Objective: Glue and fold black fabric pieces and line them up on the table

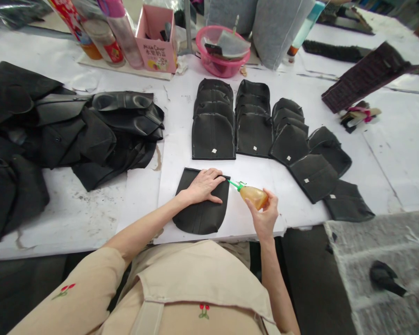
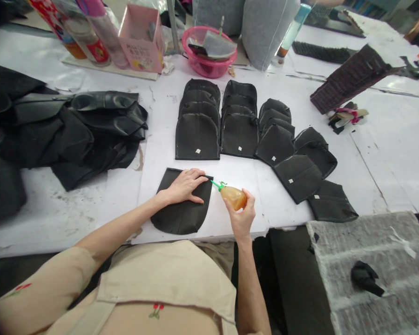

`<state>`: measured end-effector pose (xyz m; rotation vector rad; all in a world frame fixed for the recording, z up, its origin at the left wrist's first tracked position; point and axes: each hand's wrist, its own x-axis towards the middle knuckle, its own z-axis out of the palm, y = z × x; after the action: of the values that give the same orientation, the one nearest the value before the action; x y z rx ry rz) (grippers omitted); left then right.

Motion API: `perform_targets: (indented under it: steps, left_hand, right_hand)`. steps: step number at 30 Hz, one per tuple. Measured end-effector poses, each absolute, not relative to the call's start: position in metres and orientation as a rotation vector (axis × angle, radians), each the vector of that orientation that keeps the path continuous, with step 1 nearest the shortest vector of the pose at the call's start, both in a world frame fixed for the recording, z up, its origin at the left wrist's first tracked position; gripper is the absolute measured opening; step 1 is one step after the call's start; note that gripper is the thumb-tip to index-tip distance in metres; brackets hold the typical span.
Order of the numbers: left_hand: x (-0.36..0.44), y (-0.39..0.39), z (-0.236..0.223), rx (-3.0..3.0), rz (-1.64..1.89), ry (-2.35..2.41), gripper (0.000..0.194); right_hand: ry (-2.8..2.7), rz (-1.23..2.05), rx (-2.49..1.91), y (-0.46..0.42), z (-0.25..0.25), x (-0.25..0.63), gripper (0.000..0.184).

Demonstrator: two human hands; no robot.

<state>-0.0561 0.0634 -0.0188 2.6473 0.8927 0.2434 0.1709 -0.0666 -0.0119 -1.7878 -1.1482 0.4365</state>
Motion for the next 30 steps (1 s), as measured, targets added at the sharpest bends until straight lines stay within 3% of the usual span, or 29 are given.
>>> perform_targets:
  steps: [9,30]
  left_hand:
    - [-0.056,0.063,-0.02,2.633,0.239,0.899,0.082]
    - [-0.057,0.063,-0.02,2.613,0.258,0.902,0.078]
  right_hand:
    - [-1.482,0.245,-1.731,-0.065,0.008,0.171,0.054]
    - [-1.453,0.307,-1.744,-0.068,0.011,0.175,0.055]
